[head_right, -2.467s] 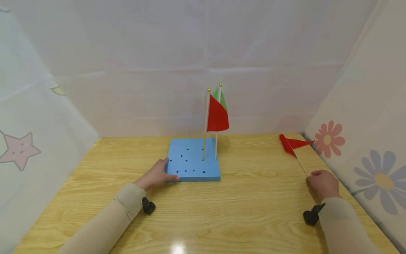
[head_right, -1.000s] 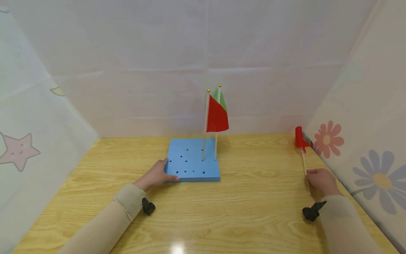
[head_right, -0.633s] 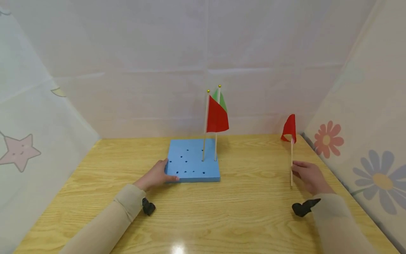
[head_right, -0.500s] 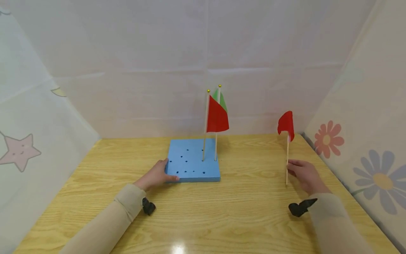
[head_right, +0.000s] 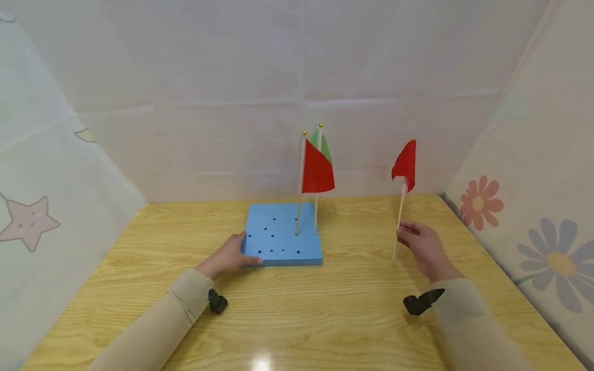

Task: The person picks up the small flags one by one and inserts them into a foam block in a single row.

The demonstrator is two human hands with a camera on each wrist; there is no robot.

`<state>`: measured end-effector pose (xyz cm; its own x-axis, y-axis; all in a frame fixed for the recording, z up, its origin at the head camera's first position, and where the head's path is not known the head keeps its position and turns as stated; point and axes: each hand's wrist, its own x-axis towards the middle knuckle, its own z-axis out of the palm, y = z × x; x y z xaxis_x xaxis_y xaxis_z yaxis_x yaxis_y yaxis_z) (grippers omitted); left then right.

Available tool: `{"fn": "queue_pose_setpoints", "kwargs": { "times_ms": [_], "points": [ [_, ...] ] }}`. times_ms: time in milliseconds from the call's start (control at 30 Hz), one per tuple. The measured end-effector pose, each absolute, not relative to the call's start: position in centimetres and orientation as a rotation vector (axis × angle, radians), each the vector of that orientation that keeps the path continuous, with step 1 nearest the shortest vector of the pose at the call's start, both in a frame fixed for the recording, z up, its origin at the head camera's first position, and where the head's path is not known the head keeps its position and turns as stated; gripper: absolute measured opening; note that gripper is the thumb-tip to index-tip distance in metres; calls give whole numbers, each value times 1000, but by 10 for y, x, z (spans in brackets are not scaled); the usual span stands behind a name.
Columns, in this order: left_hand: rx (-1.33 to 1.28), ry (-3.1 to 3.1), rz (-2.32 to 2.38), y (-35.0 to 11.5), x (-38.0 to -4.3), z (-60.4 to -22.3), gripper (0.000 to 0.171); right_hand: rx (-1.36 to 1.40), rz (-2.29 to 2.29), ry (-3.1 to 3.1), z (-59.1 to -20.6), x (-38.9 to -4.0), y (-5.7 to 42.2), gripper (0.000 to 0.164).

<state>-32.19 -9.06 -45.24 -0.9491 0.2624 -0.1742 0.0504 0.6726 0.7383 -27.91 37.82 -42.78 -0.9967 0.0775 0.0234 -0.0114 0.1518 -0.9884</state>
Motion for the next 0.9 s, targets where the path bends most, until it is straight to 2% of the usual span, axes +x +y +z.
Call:
{"fn": "queue_pose_setpoints", "kwargs": {
  "times_ms": [500, 900],
  "points": [
    [264, 2626, 1146, -91, -322, -452, 110, -8, 1798, -2396, -415, -281, 340, 44],
    [275, 2617, 1158, -92, -321, -452, 109, 50, 1693, -2409, -408, -286, 307, 36]
  ]
}}
